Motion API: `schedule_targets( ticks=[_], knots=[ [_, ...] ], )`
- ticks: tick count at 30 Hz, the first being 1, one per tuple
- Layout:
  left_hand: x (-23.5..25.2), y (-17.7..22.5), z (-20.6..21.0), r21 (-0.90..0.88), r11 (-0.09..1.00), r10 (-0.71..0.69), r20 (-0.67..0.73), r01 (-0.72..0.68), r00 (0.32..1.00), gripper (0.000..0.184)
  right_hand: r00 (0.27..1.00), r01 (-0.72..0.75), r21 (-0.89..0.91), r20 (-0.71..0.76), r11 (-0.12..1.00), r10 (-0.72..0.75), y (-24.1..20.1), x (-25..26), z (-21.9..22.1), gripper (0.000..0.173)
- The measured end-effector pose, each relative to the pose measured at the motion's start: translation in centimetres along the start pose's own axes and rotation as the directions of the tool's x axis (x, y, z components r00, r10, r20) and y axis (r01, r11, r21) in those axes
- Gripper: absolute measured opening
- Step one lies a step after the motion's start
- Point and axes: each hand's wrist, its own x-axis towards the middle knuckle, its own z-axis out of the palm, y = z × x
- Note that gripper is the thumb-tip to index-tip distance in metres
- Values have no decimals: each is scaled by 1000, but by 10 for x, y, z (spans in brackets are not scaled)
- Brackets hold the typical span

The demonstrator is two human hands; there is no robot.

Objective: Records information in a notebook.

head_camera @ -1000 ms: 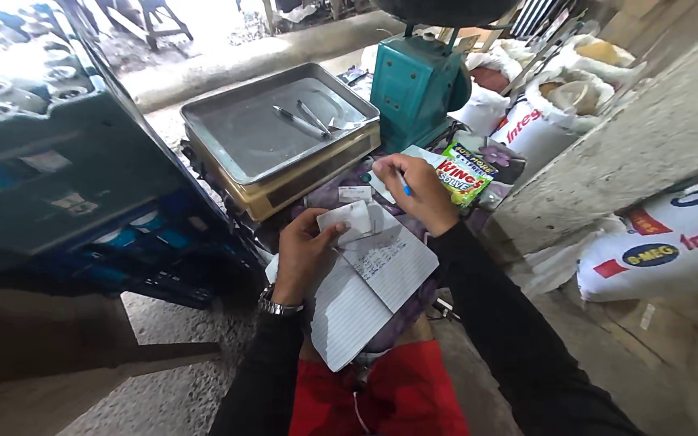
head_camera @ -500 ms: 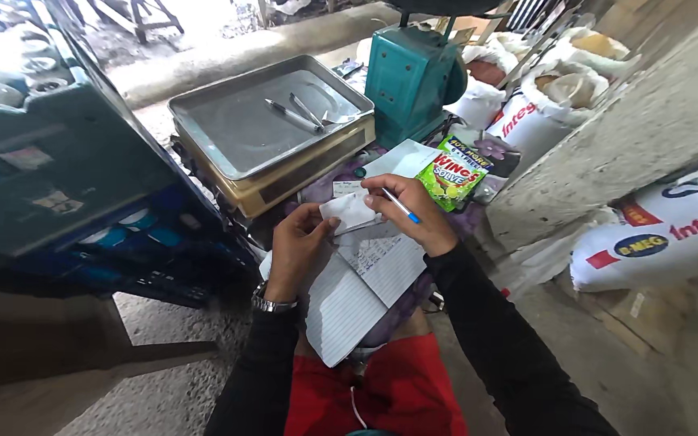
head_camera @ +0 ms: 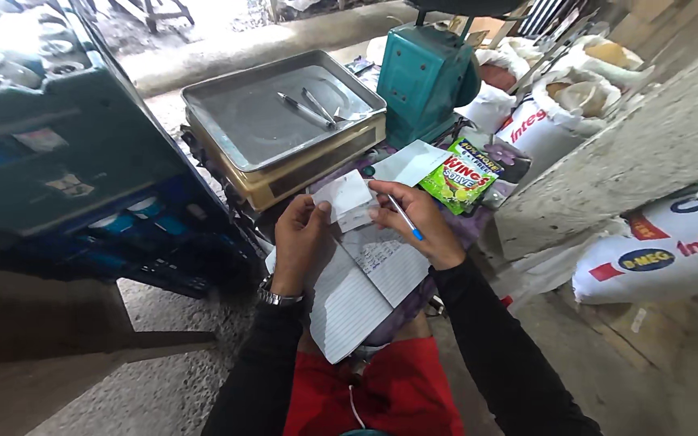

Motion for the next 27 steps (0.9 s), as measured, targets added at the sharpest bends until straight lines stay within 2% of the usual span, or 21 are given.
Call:
schedule_targets(
  ticks=[3,7,14,19,23,27],
  knots=[
    [-1,-4,-2,-74,997,-26,-111,18,993,22,998,-4,-33,-66,999,2,2,-4,-3,50],
    [0,-6,0,-91,995,-53,-171,38,984,26,996,-8,-16,-94,1000,7,6,-6,-9,49],
    [-1,4,0,52,998,-36,4,35,999,15,988,12,-31,-151,999,-17,-3,-9,-6,49],
    [-2,4,0,-23,1000,7,87,-5,996,17,983,67,-143,-159,987,-90,-1,2,9,47],
    [-3,2,-2,-42,997,68,106,-64,992,17,975,51,-316,-190,947,-116,-6,9,19,44],
    [-4,5,-1,-58,995,90,119,-83,989,18,973,30,-360,-204,932,-110,-4,8,21,44]
  ],
)
